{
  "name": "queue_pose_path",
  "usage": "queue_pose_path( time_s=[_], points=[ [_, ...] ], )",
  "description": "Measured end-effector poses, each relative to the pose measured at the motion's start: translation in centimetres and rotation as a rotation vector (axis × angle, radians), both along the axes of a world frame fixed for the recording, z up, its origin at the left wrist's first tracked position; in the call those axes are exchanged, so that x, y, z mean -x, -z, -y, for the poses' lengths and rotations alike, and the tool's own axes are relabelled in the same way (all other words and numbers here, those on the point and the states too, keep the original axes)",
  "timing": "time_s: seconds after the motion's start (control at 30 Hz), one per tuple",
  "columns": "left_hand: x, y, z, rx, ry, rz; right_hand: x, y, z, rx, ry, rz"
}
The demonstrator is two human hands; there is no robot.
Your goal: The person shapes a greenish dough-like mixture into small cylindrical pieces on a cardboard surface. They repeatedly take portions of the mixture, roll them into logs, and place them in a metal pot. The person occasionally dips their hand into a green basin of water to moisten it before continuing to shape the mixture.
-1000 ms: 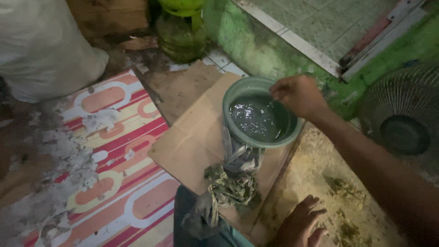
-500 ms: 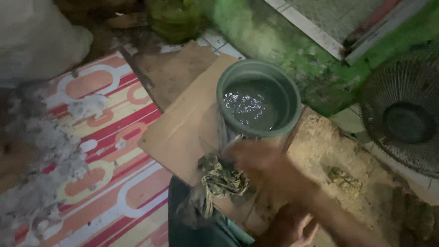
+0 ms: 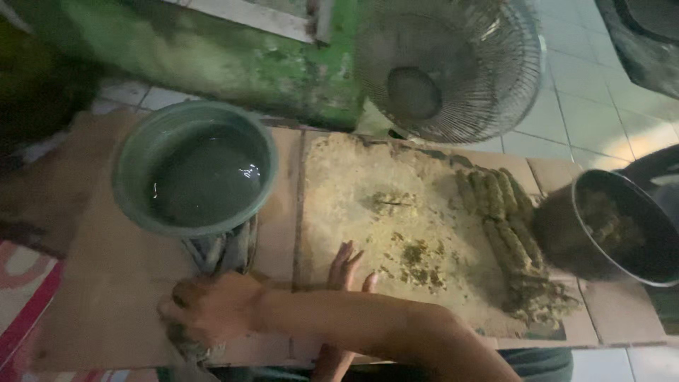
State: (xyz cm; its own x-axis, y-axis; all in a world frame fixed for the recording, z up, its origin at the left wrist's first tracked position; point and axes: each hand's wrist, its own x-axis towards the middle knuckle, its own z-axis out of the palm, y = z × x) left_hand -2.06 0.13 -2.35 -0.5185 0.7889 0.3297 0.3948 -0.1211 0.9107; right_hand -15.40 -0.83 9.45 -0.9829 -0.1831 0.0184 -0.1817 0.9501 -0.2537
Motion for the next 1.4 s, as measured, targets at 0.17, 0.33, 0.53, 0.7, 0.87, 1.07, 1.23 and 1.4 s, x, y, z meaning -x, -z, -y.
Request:
queue_pose_path(
  time_s=[0.17,0.33,0.53,0.7,0.87,1.07,1.23,1.4],
  points=[
    [-0.1,-1.9,0.8,-0.059,0.007,-0.022,-2.5,-1.3,0.9,-0.112,0.105,-0.074],
    [-0.2,-2.8,1.3,0.004,0.023,-0.007,-9.4,-1.9,-0.2,-0.071,0.332,-0.505],
    [0.0,-4.2,1.7,0.053,0.050,0.070,-20.7,0.2,-14.3,0.196,0.933,-0.520],
    [-0.4,-5.4,1.2,0.095,0.023,0.054,-27.5,2.0,-18.4,-0.096,1.035,-0.284],
    [-0.9,-5.2,0.9,0.118,-0.002,-0.105,-29.4,3.5,-18.9,0.083,0.983,-0.407],
    [-1.3,-4.7,0.6,0.132,0.019,-0.119,-30.1,5.4,-19.9,0.214,0.991,-0.478],
    [-1.4,-4.5,0.6,0.137,0.020,-0.127,-33.0,5.7,-19.7,0.692,1.113,-0.375],
    [-1.4,-4.2,0.6,0.156,0.033,-0.144,-35.5,6.2,-19.6,1.064,1.160,-0.443]
  ],
)
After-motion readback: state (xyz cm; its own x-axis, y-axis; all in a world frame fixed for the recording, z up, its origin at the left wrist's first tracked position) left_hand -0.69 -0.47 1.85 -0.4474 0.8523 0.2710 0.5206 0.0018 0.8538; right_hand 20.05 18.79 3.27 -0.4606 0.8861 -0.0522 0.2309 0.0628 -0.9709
